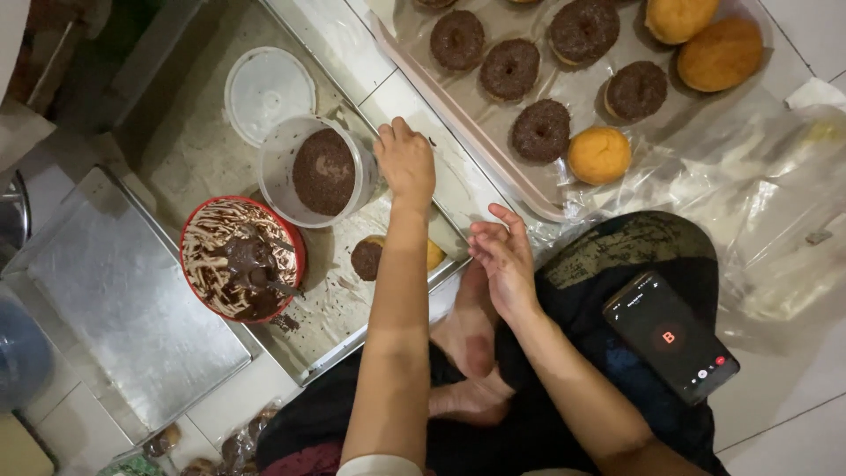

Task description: The person sits on the floor and uses a spoon to scoop chocolate filling from a bowl into the center of donuts. They handle the donuts one by one, filling them and placing them onto a tray.

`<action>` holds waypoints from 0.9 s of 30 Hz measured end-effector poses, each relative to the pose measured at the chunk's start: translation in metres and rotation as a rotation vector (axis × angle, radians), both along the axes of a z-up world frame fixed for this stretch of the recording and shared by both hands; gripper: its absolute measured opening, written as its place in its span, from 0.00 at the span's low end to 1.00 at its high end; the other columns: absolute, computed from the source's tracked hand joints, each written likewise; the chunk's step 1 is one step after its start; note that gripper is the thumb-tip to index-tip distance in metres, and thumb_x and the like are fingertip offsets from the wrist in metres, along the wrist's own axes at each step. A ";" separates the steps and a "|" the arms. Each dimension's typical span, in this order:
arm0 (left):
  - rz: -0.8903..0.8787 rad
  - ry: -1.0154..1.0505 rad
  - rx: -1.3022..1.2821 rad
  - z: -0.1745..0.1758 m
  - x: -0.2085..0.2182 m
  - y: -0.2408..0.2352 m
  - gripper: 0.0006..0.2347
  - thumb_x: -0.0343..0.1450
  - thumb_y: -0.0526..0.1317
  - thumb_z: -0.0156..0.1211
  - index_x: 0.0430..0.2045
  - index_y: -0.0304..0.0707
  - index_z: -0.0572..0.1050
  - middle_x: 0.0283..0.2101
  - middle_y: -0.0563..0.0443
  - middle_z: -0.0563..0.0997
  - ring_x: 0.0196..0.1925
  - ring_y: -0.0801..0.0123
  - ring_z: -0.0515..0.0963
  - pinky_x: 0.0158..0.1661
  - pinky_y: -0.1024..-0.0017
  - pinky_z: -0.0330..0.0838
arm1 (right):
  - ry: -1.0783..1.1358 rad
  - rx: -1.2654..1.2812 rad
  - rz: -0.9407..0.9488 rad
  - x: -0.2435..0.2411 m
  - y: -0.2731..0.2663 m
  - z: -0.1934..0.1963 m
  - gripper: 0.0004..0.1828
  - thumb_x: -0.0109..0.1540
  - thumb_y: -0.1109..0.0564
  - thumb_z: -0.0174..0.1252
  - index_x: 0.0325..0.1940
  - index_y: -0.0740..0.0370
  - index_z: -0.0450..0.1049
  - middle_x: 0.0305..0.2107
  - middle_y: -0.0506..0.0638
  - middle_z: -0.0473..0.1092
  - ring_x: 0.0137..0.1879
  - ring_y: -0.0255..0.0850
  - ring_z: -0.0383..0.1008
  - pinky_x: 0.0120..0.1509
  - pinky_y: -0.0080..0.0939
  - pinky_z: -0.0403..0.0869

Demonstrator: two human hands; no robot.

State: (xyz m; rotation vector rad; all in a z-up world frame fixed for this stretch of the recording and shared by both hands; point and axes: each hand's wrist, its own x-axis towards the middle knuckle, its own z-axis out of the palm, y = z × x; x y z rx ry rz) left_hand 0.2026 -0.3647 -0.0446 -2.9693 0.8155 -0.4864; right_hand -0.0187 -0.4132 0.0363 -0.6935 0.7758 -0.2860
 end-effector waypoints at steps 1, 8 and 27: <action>-0.001 0.001 0.001 0.004 0.000 0.002 0.04 0.64 0.34 0.62 0.18 0.37 0.80 0.32 0.47 0.73 0.41 0.52 0.72 0.38 0.59 0.61 | 0.001 0.001 -0.001 -0.001 0.001 0.000 0.27 0.63 0.66 0.54 0.67 0.57 0.64 0.42 0.52 0.75 0.41 0.36 0.79 0.48 0.33 0.80; -0.033 0.016 -0.015 0.012 -0.015 0.005 0.05 0.70 0.40 0.57 0.27 0.41 0.74 0.29 0.48 0.75 0.40 0.53 0.75 0.39 0.59 0.64 | -0.010 0.007 -0.012 -0.003 0.001 -0.008 0.27 0.63 0.66 0.55 0.67 0.57 0.63 0.41 0.52 0.74 0.41 0.36 0.79 0.46 0.32 0.80; 0.257 1.056 -0.993 0.086 -0.114 0.046 0.07 0.74 0.47 0.63 0.36 0.47 0.78 0.33 0.54 0.83 0.34 0.68 0.81 0.36 0.71 0.74 | 0.003 -0.117 -0.105 0.005 0.001 -0.007 0.24 0.65 0.61 0.57 0.66 0.56 0.66 0.47 0.47 0.72 0.45 0.32 0.76 0.46 0.27 0.80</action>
